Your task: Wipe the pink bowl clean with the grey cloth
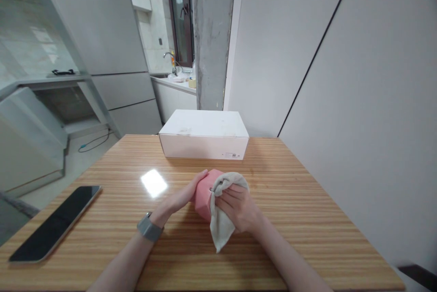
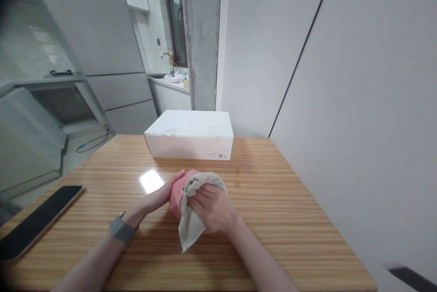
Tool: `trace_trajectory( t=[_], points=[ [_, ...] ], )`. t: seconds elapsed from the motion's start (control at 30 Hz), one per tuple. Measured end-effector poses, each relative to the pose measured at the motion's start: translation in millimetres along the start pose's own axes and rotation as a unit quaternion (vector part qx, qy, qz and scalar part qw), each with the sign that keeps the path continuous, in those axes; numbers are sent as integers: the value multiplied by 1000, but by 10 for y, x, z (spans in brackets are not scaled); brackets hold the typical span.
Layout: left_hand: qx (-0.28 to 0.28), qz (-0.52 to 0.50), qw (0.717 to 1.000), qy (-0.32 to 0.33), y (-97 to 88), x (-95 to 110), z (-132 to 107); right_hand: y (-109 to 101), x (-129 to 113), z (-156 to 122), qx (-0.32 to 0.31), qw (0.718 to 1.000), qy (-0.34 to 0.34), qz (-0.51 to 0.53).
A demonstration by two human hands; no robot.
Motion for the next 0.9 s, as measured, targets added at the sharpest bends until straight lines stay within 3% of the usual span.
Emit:
trace_trajectory(
  t=[0.23, 0.4, 0.47, 0.57, 0.7, 0.8, 0.9],
  points=[
    [-5, 71, 994, 83, 13, 45, -5, -42, 161, -42, -10, 995, 72, 68],
    [-44, 103, 985, 134, 145, 98, -118, -79, 372, -149, 59, 969, 201, 134],
    [-68, 102, 980, 156, 213, 129, -138, -94, 430, -193, 84, 961, 223, 142],
    [-69, 15, 988, 139, 228, 119, -84, -100, 415, -186, 71, 971, 195, 118],
    [33, -81, 993, 85, 122, 65, 12, -64, 221, -75, 24, 996, 73, 43],
    [37, -39, 996, 73, 142, 80, 13, -11, 103, -17, 0, 1000, 22, 9],
    [57, 18, 994, 87, 137, 98, -9, 6, 110, -23, -4, 998, 49, 41]
  ],
)
Point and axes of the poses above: each hand's wrist, its own z-axis towards the middle knuckle, its own y-axis out of the palm, x = y × z, the point moved 5 cm from there along z, towards the middle knuckle
